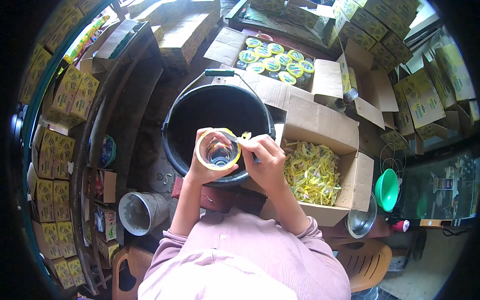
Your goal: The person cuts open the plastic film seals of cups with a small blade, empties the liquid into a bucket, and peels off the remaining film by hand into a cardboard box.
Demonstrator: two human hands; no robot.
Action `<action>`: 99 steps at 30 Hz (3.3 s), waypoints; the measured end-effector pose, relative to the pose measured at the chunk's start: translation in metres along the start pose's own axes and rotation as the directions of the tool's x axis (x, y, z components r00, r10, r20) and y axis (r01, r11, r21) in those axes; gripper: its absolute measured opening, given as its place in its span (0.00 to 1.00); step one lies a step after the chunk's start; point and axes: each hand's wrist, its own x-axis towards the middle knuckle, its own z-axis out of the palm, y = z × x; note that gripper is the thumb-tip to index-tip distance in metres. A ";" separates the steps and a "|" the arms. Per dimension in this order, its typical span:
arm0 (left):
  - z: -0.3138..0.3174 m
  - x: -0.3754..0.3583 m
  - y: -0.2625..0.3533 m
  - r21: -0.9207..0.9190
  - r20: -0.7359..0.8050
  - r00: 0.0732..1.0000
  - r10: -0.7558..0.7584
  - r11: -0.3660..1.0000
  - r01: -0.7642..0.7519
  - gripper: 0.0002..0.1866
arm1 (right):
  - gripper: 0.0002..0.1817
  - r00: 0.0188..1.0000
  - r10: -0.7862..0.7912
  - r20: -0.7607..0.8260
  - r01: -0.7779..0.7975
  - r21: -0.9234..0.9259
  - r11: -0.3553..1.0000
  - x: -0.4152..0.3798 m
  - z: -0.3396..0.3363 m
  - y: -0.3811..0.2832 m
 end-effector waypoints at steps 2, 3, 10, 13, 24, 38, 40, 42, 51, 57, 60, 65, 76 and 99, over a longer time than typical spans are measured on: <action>-0.001 0.001 -0.001 0.068 0.009 0.998 0.056 0.996 -0.056 0.38 | 0.10 1.000 -0.017 0.008 0.017 -0.019 1.000 0.000 -0.001 0.001; -0.001 0.001 -0.001 0.091 0.018 0.998 0.060 0.994 -0.062 0.38 | 0.10 1.000 -0.019 0.014 0.019 -0.019 1.000 0.000 -0.002 0.003; -0.004 0.002 0.001 0.166 0.045 0.998 0.046 0.985 -0.052 0.36 | 0.12 0.992 -0.042 0.122 0.047 -0.034 0.998 0.002 -0.008 0.005; -0.003 0.003 0.001 0.239 0.027 0.997 0.073 0.968 -0.077 0.36 | 0.14 0.974 -0.135 0.182 0.155 -0.098 0.983 0.003 -0.014 0.007; -0.001 0.004 0.001 0.242 0.018 0.999 0.050 0.969 -0.052 0.30 | 0.16 0.959 -0.235 0.159 0.264 -0.197 0.944 -0.007 -0.016 0.012; -0.003 0.009 0.003 0.263 0.032 0.999 0.041 0.964 -0.048 0.31 | 0.07 0.940 0.330 0.084 -0.339 0.164 0.926 -0.002 -0.009 0.009; -0.003 0.008 0.003 0.279 0.019 0.999 0.030 0.960 -0.034 0.33 | 0.07 0.949 0.306 0.071 -0.313 0.164 0.935 -0.002 -0.008 0.008; -0.002 0.006 0.001 0.261 -0.010 1.000 -0.002 0.965 0.004 0.34 | 0.07 0.967 0.252 0.045 -0.256 0.127 0.958 -0.002 -0.008 0.007; 0.001 0.002 -0.003 0.153 -0.085 0.994 -0.073 0.984 0.085 0.34 | 0.07 0.984 0.176 -0.037 -0.175 0.038 0.984 -0.012 -0.002 0.003; -0.002 0.001 -0.006 0.174 -0.030 0.996 -0.086 0.981 0.090 0.34 | 0.07 0.988 0.153 -0.037 -0.153 -0.002 0.988 -0.011 0.000 0.002; -0.002 0.002 -0.004 0.174 -0.016 0.996 -0.083 0.981 0.084 0.32 | 0.08 0.991 0.129 -0.029 -0.129 -0.006 0.992 -0.010 -0.002 0.005; -0.001 0.003 -0.002 0.138 0.027 0.994 -0.104 0.985 0.099 0.30 | 0.08 0.992 0.130 -0.004 -0.130 -0.008 0.991 -0.007 -0.005 0.006; 0.002 0.004 -0.001 0.172 -0.003 0.997 -0.073 0.982 0.073 0.32 | 0.09 0.995 0.088 -0.053 -0.090 -0.032 0.995 -0.004 -0.007 0.006; -0.001 0.005 0.004 0.246 0.065 0.998 0.016 0.969 -0.031 0.32 | 0.12 0.994 -0.072 0.083 0.085 -0.171 0.981 -0.009 -0.013 0.013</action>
